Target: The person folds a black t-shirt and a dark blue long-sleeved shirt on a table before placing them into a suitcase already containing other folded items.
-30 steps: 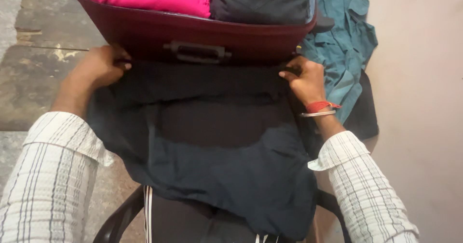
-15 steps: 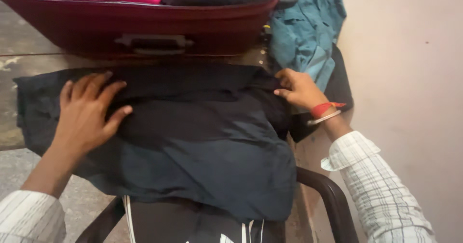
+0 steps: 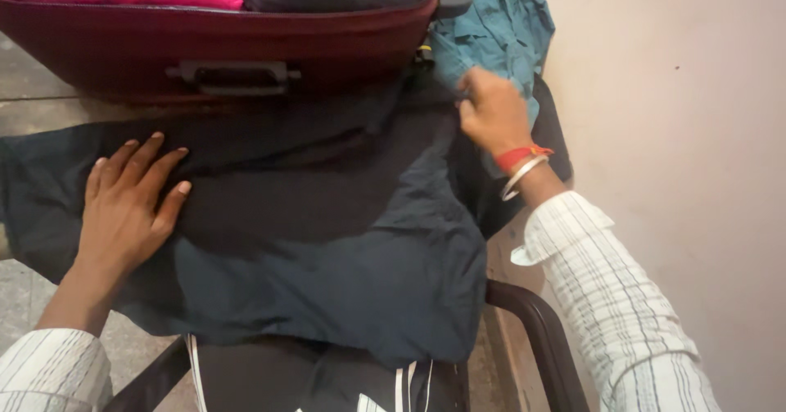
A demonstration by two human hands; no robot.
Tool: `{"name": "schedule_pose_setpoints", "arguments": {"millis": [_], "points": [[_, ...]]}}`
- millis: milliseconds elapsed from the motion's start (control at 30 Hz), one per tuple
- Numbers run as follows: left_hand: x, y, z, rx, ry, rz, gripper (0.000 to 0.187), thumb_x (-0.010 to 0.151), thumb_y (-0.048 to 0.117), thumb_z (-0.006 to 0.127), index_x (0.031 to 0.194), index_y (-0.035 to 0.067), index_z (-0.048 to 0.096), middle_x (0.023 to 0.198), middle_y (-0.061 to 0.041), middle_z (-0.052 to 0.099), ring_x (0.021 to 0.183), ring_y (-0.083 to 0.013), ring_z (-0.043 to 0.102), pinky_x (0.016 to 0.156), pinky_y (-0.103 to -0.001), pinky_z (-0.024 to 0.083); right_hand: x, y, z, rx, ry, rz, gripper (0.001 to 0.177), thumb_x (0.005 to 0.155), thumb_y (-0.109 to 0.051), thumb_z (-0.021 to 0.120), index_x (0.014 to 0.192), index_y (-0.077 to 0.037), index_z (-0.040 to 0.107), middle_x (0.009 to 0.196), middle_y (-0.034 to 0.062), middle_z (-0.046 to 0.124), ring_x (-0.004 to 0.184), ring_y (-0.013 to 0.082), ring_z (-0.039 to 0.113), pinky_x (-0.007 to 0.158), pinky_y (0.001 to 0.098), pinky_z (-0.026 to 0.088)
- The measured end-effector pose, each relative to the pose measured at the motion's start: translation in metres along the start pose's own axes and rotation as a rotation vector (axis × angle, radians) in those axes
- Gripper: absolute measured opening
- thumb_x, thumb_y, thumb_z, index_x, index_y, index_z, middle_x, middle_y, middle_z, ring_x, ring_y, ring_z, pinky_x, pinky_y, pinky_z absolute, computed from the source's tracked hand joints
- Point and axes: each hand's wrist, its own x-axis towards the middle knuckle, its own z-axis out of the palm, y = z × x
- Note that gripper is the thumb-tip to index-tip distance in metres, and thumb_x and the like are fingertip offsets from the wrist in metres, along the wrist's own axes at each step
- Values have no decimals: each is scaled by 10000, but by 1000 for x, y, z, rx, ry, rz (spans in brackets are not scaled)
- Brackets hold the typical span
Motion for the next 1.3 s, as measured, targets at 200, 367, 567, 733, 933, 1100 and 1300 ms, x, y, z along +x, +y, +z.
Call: {"name": "schedule_pose_setpoints", "arguments": {"millis": [200,367,567,733,933,1100,1300], "points": [[6,-1,-1,-113,96,-31,307,988,173,662,1281,124,740,1457,-113,655,1410,-337,559,1188,-525,397,-4,-30,14,-123,-123,-129,501,770,-146,822,1211,-25,617,1236,198,603,1131,419,591,917,499,498],[5,-10,-13,-109,128,-15,287,911,65,703,1190,86,768,1320,-114,709,1325,-322,628,1147,-435,470,2,-58,23,6,-161,-511,507,792,-107,784,1285,-85,664,1352,132,571,1254,372,553,1034,456,466],[-2,-27,-16,-38,145,-40,204,978,52,689,1157,106,772,1292,-63,728,1279,-266,643,1148,-426,461,6,-67,53,-94,-76,-596,201,817,-59,734,1009,-106,699,1177,96,658,1121,327,612,986,459,479],[-10,-42,-23,-35,126,-62,283,991,29,636,1219,142,760,1343,-32,709,1351,-256,603,1211,-503,387,-8,-78,25,47,-84,-496,100,853,-42,694,946,-48,658,928,123,662,917,347,632,817,451,482],[-14,-34,-51,-113,28,-88,435,805,114,583,1208,125,743,1417,-65,678,1412,-289,543,1210,-641,250,-24,-102,-1,108,-435,-430,121,889,-202,719,874,-85,694,818,101,680,849,323,662,748,441,510],[10,24,-29,-171,38,-53,495,1002,340,587,1437,103,596,1525,-130,570,1456,-312,471,1210,-626,227,-29,-134,34,190,-138,-308,247,996,-263,662,1145,-66,657,1138,144,678,1078,362,644,916,438,511],[34,21,11,65,-62,62,729,916,565,592,1538,198,489,1632,-132,383,1493,-372,329,1159,-630,218,-25,-142,110,-92,-173,-345,612,994,-421,580,1509,-110,468,1565,186,428,1397,426,424,1135,544,344]]}}
